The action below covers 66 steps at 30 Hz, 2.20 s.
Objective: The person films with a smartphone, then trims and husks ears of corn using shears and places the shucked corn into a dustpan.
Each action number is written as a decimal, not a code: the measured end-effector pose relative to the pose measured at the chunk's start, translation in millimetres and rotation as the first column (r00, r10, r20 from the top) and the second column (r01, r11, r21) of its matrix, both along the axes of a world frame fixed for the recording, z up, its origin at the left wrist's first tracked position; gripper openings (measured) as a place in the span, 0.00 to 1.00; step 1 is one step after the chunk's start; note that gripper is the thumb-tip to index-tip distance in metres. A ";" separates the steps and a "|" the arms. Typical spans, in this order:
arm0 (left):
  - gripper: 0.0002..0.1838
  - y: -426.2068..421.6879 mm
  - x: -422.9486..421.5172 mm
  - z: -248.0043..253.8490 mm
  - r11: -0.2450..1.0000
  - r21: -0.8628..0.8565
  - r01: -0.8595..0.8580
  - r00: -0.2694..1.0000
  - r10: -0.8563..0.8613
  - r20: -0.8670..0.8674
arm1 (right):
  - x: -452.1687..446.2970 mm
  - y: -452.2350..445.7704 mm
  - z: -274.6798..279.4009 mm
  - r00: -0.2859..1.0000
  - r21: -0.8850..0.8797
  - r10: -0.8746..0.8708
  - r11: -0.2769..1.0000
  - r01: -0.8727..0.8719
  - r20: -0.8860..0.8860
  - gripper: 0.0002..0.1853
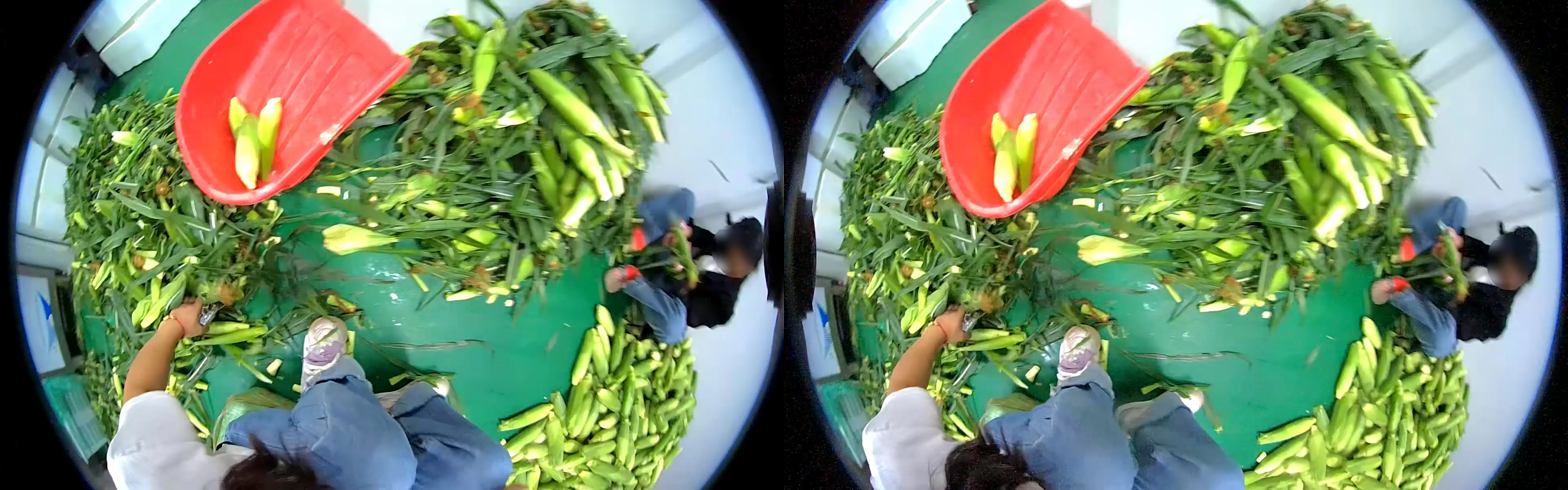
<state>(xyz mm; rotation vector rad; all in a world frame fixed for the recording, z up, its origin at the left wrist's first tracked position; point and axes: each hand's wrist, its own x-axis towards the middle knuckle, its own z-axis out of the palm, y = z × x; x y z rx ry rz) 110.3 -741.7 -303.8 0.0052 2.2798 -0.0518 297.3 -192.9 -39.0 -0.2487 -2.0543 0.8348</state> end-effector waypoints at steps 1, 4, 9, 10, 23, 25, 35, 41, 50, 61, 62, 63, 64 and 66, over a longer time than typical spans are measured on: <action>0.44 12.4 -9.3 11.3 0.994 0.106 -0.011 1.000 0.012 -0.012 | -0.9 -13.7 20.3 0.975 -0.199 -0.082 0.972 0.124 0.209 0.17; 0.41 36.4 -34.8 25.9 0.980 0.189 -0.060 0.998 0.059 0.009 | 13.2 -11.1 17.7 0.971 -0.210 -0.069 0.970 0.118 0.229 0.16; 0.32 89.7 -44.3 97.7 0.957 0.289 0.027 0.999 -0.020 -0.026 | 23.8 -19.9 20.8 0.986 -0.377 -0.142 0.912 0.165 0.087 0.18; 0.31 97.5 -37.3 98.2 0.950 0.311 0.043 0.996 -0.015 -0.092 | 24.4 -16.0 14.8 0.976 -0.443 -0.219 0.875 0.198 0.005 0.18; 0.30 195.8 5.0 63.1 0.620 0.716 -0.319 0.873 0.487 -0.033 | -156.2 174.0 -57.3 0.742 0.292 0.014 0.914 -0.281 0.671 0.17; 0.29 213.7 -10.3 87.8 0.526 0.777 -0.346 0.842 0.539 0.010 | -250.0 211.3 -48.8 0.817 0.443 -0.047 0.857 -0.262 0.574 0.20; 0.33 314.4 -112.3 111.0 0.581 0.800 -0.151 0.966 0.258 -0.005 | -417.8 232.7 -95.9 0.639 0.645 -0.446 0.757 -0.104 0.627 0.22; 0.22 411.7 -125.1 73.9 -0.105 0.744 -0.660 0.697 0.284 0.658 | -232.6 113.6 -147.8 0.587 -0.800 0.621 0.594 0.078 0.519 0.19; 0.31 427.6 -123.7 94.5 -0.345 0.839 -0.421 0.798 0.298 0.523 | -154.9 21.6 -174.9 0.340 -0.963 0.906 0.270 0.000 0.254 0.24; 0.34 407.5 -147.5 125.1 -0.073 0.899 -0.433 0.831 0.353 0.429 | -249.3 51.1 -156.6 0.965 -0.986 0.261 0.146 -0.079 -0.039 0.27; 0.36 398.1 -143.5 117.0 -0.125 0.836 -0.534 0.774 0.325 0.543 | -248.4 68.3 -160.4 0.965 -0.985 0.242 0.109 -0.134 -0.105 0.28; 0.38 390.4 -138.8 108.7 -0.174 0.761 -0.625 0.707 0.287 0.647 | -246.8 78.7 -164.3 0.984 -0.984 0.145 0.125 -0.123 -0.105 0.29; 0.39 386.7 -132.5 103.3 -0.161 0.669 -0.725 0.632 0.229 0.740 | -244.5 84.4 -164.0 0.985 -0.984 0.095 0.094 -0.152 -0.144 0.30; 0.42 382.6 -114.0 94.4 -0.109 0.457 -0.883 0.446 0.115 0.888 | -243.4 89.8 -162.1 0.983 -0.981 -0.015 0.068 -0.180 -0.182 0.32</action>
